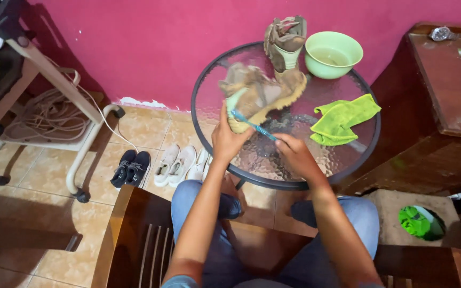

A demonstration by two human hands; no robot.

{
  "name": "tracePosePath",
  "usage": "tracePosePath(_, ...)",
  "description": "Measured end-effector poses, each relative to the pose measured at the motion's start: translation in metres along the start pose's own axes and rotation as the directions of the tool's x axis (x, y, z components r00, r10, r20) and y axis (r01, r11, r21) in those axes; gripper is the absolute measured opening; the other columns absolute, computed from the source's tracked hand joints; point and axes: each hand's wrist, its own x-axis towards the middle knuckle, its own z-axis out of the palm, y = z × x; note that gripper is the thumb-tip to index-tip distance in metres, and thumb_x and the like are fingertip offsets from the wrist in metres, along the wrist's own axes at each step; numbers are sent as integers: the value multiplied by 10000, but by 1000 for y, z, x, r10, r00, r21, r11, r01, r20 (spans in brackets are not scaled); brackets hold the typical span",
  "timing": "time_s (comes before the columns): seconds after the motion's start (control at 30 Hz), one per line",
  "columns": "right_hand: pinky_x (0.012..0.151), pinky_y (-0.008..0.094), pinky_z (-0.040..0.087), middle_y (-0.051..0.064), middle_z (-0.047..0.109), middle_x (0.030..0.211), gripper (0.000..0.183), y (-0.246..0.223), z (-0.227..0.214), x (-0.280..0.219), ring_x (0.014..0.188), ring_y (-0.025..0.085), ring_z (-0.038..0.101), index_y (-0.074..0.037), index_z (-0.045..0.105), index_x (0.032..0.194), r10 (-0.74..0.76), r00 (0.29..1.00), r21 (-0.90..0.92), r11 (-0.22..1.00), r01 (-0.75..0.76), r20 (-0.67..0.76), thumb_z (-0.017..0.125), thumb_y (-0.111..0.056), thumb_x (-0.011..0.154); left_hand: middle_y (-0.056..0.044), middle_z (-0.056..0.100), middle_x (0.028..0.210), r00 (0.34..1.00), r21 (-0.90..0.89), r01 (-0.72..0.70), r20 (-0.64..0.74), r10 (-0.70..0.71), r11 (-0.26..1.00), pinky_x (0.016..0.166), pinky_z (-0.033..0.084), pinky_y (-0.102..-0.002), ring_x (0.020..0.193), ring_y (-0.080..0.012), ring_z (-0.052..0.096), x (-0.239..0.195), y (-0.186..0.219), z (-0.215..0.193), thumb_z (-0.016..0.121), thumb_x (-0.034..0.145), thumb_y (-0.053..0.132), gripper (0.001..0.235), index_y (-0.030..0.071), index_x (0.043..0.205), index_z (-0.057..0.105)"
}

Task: The person scrubs a beige hiking boot with a blue toothbrush, focusing on the sole and sides. They hold the boot steady with one hand while scrubbing with the other, occasionally rotating the boot to access different areas.

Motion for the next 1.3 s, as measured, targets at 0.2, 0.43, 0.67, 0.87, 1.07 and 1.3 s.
tracePosePath(0.2,888,422,541,32,774,901,238,-38,-20,-48,983,252,722,-274,814,1031,131,967,-212,961,-178,-219,679,-466,994,-95,694,1200,951,124,-284,-88,296,951,1025,498,-453,1180,-328,658,12,-41,21,942,475,497,1100,265,1476,550)
tracePosePath(0.43,822,453,564,54,784,846,275,-46,-13,-53,942,333,731,-236,815,928,79,980,-345,928,-139,-183,657,-454,982,-58,730,1022,915,192,-327,-181,361,925,1021,460,-377,1063,-271,642,17,-48,20,934,408,615,1088,238,1387,646)
tracePosePath(0.67,870,554,549,152,758,852,386,-55,-1,-59,950,420,708,-162,771,955,71,980,-460,875,-151,-187,570,-483,1027,-142,749,1054,966,19,-205,-160,205,979,966,517,-434,1058,-355,671,15,-45,15,965,422,516,1017,127,1316,676)
tracePosePath(0.87,862,560,559,149,753,822,422,-61,15,-32,932,427,717,-185,774,958,31,979,-555,820,-141,-202,558,-540,1028,-136,759,1037,960,69,-212,-174,221,975,939,536,-440,1029,-348,687,16,-47,16,954,397,502,1008,118,1291,695)
tracePosePath(1.07,840,560,573,137,746,785,389,-75,0,-49,897,423,723,-218,789,941,38,975,-571,806,-158,-217,578,-541,990,-132,763,1059,983,25,-119,-141,121,993,961,543,-433,1057,-353,685,11,-26,7,939,434,514,976,139,1297,683)
tracePosePath(1.3,753,554,587,160,718,689,398,-97,19,-28,780,437,731,-182,800,865,-151,965,-650,760,-24,-212,595,-497,997,-152,753,1096,985,52,-124,-118,130,991,984,537,-466,1084,-370,682,15,-40,11,939,444,512,1011,122,1334,659)
